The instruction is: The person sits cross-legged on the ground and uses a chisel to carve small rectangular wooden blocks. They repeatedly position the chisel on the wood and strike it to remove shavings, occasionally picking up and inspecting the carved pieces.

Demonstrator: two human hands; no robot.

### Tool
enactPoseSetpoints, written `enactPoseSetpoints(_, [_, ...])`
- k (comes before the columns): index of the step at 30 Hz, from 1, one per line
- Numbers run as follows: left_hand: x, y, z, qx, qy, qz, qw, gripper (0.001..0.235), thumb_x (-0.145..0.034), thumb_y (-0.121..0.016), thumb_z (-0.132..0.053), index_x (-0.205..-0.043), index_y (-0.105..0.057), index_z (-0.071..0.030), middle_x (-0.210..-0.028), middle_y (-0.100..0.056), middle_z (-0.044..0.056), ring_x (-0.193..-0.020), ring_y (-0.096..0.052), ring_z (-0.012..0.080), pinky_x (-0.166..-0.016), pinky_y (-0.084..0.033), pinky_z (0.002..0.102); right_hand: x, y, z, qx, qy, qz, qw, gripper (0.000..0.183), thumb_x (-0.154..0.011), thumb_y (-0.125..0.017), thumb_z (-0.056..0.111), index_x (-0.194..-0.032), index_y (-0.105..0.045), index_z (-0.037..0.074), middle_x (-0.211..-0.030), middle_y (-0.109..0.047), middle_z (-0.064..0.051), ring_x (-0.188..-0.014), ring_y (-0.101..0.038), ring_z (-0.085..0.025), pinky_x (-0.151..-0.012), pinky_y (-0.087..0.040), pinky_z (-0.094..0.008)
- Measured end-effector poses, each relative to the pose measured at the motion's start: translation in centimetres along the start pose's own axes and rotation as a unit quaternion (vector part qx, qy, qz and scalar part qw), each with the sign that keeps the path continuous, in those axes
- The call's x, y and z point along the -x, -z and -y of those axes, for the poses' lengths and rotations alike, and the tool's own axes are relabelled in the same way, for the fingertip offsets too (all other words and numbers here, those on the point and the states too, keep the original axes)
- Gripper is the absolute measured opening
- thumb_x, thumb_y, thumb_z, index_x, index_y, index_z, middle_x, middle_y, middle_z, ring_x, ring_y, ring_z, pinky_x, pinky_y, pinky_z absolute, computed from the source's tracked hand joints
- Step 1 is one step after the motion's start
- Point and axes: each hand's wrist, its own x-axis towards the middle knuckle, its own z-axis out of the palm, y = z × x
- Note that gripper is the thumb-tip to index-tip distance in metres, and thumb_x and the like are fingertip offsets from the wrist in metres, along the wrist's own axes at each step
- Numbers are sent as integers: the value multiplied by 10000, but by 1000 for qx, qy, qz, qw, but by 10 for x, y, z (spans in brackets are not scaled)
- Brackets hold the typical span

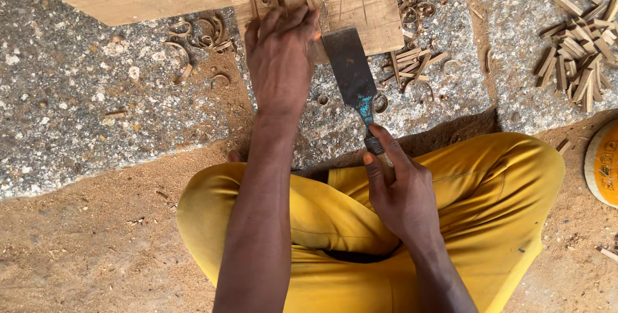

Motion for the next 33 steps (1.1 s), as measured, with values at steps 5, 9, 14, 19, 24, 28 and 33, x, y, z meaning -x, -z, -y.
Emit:
enactPoseSetpoints(5, [2, 6, 0, -27, -4, 12, 1000, 407, -934, -715, -33, -1273, -736, -257, -1386, -673, -32, -1348, -559, 267, -1194, -311, 503, 1, 2, 0, 10, -9, 17, 1000, 456, -968, -669, 204, -1410, -599, 116, -487, -499, -132, -399, -478, -200, -446, -421, -391])
enactPoseSetpoints(9, [2, 8, -2, -12, -1, 17, 1000, 416, -902, -757, -74, -1288, -721, -225, -1403, -654, 16, -1351, -546, 290, -1192, -291, 523, 2, 1, 2, -2, 35, 8, 999, 449, -972, -669, 177, -1408, -597, 97, -567, -560, -95, -444, -499, -154, -481, -451, -360])
enactPoseSetpoints(14, [1, 10, -7, -30, 16, 29, 999, 508, -837, -773, -30, -1295, -718, -242, -1408, -654, -1, -1342, -558, 271, -1197, -289, 528, 1, 3, 7, -8, 22, 20, 1000, 448, -965, -671, 173, -1402, -601, 102, -529, -528, -81, -431, -482, -151, -476, -444, -352])
enactPoseSetpoints(19, [3, 12, -9, -28, 19, 23, 999, 533, -803, -782, -22, -1290, -720, -230, -1392, -665, -5, -1315, -579, 260, -1191, -296, 529, -1, 5, 10, -2, -3, 36, 999, 459, -958, -678, 172, -1408, -605, 119, -497, -474, -97, -427, -428, -168, -458, -416, -366])
enactPoseSetpoints(24, [3, 11, -11, -33, 25, 16, 999, 520, -805, -782, -26, -1276, -730, -239, -1388, -670, -26, -1310, -589, 245, -1200, -294, 528, -2, 5, 14, -6, -22, 40, 999, 462, -946, -682, 174, -1401, -608, 130, -481, -462, -99, -408, -433, -143, -449, -412, -363])
enactPoseSetpoints(28, [3, 12, -12, -32, 26, 13, 999, 510, -810, -793, -55, -1288, -726, -223, -1383, -669, -1, -1299, -596, 235, -1194, -313, 528, -1, 4, 15, -6, -3, 44, 999, 444, -954, -682, 176, -1390, -622, 126, -498, -476, -86, -414, -406, -155, -454, -409, -370])
enactPoseSetpoints(33, [4, 11, -11, -38, 17, 3, 999, 520, -787, -794, -50, -1279, -730, -204, -1374, -682, 10, -1273, -602, 239, -1179, -316, 547, 0, 4, 14, -15, -7, 57, 998, 462, -951, -677, 192, -1405, -613, 127, -452, -425, -73, -393, -387, -134, -439, -387, -359])
